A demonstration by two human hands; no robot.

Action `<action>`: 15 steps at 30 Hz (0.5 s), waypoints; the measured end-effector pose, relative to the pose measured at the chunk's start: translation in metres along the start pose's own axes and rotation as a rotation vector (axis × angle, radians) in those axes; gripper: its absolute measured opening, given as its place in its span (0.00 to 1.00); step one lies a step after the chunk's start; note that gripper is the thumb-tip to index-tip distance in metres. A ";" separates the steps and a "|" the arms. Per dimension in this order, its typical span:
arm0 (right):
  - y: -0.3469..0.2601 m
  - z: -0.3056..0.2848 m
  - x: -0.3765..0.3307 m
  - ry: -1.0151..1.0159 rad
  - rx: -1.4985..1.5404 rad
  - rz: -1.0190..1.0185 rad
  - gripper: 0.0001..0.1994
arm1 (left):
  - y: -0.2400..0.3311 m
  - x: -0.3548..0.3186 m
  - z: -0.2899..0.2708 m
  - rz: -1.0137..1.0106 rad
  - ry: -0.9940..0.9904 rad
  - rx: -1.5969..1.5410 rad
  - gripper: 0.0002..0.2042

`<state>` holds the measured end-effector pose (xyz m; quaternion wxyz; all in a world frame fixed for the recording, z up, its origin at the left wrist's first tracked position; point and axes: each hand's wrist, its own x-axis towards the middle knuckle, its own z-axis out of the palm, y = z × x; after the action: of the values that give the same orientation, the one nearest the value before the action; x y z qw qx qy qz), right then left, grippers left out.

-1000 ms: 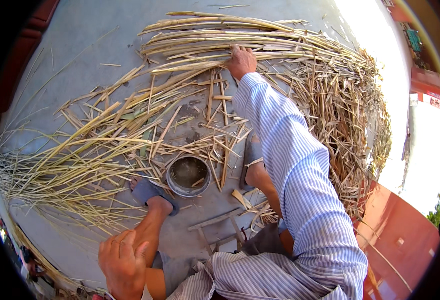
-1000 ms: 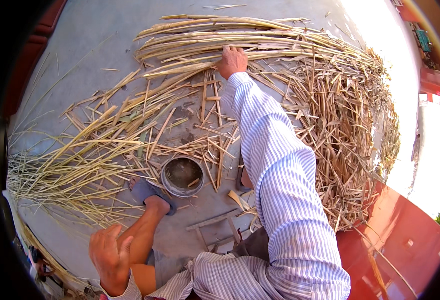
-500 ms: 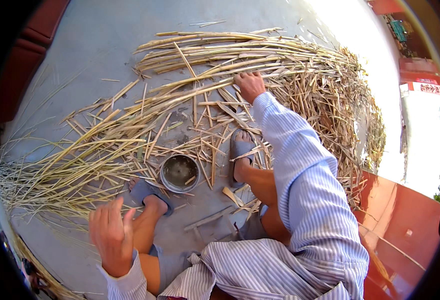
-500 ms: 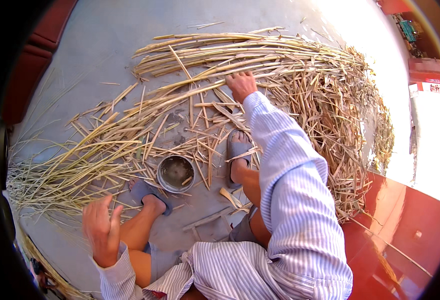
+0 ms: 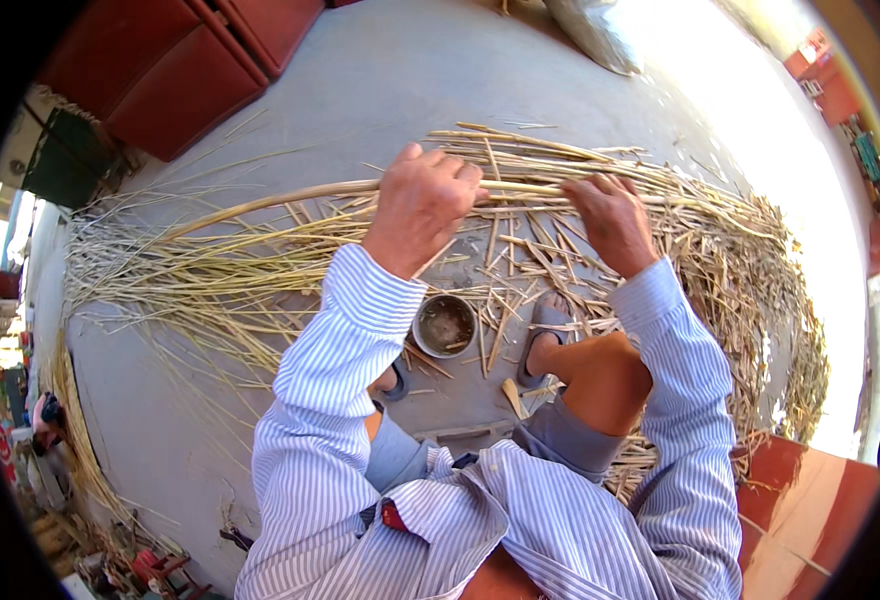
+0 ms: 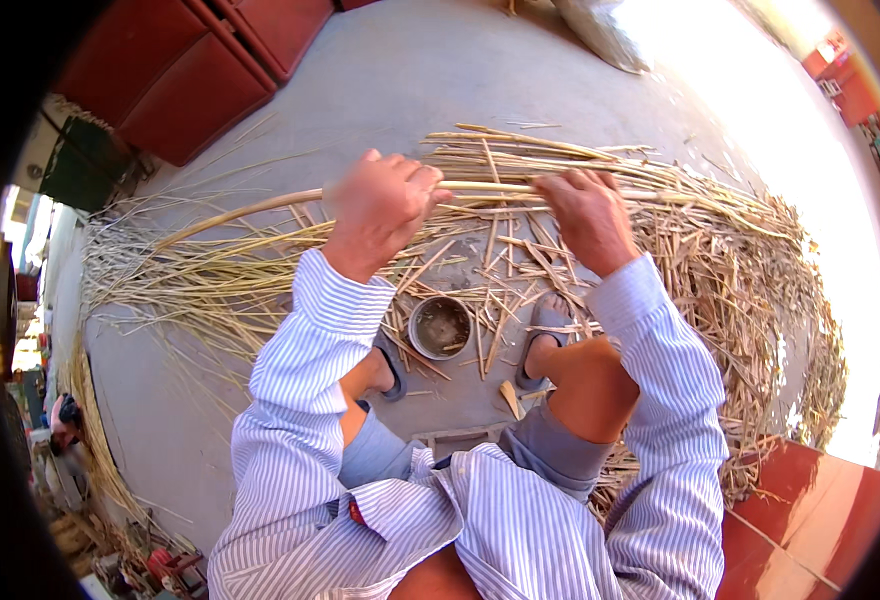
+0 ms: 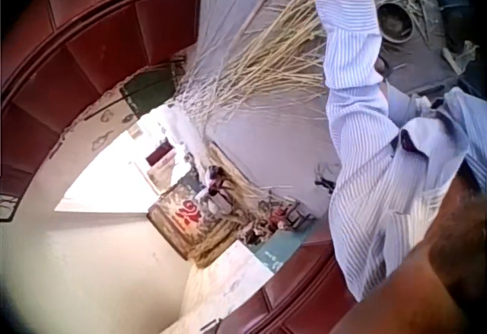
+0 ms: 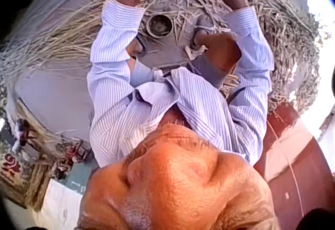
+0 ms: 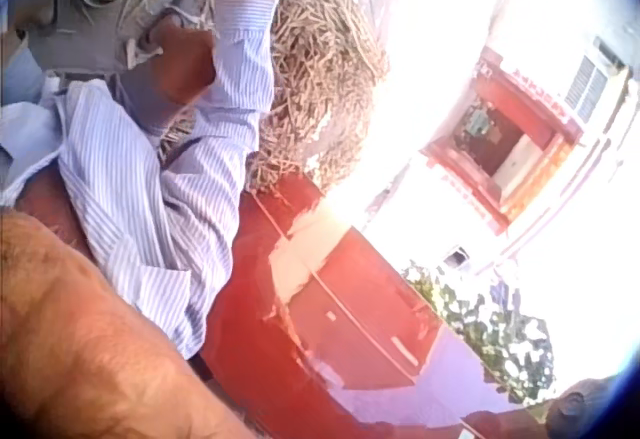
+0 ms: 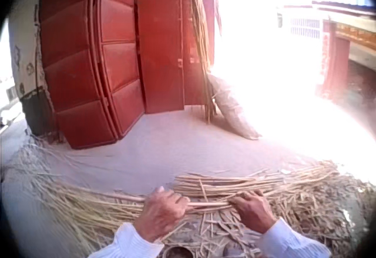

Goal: The person sits on the floor and repeatedly strips thin fibers from dried plant stalks by hand. The person separates the fibers and places them into a small metal bowl while discarding the remaining stalk pieces.

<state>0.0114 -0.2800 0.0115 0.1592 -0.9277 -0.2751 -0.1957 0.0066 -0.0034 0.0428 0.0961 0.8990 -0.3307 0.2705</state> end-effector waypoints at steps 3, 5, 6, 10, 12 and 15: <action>0.018 -0.014 -0.040 0.114 -0.109 0.267 0.08 | 0.001 0.015 -0.021 0.038 -0.082 0.000 0.08; 0.029 -0.003 -0.057 0.237 -0.149 0.468 0.09 | -0.013 0.007 -0.035 0.047 0.008 -0.021 0.11; 0.028 0.002 -0.061 0.318 -0.160 0.583 0.10 | -0.021 0.005 -0.040 0.056 0.050 -0.036 0.12; 0.033 0.024 -0.059 0.184 1.695 1.266 0.21 | -0.031 0.001 -0.031 -0.068 -0.051 -0.077 0.13; 0.018 0.031 -0.033 0.219 2.014 1.173 0.19 | -0.027 0.003 -0.031 -0.077 -0.068 -0.095 0.12; 0.031 0.053 -0.021 0.362 1.965 1.124 0.13 | -0.030 -0.001 -0.025 -0.020 -0.009 -0.056 0.10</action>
<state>0.0274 -0.2923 -0.0499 0.9172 -0.3526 0.1712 0.0717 0.0149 0.0284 0.0632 0.1224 0.9005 -0.3296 0.2559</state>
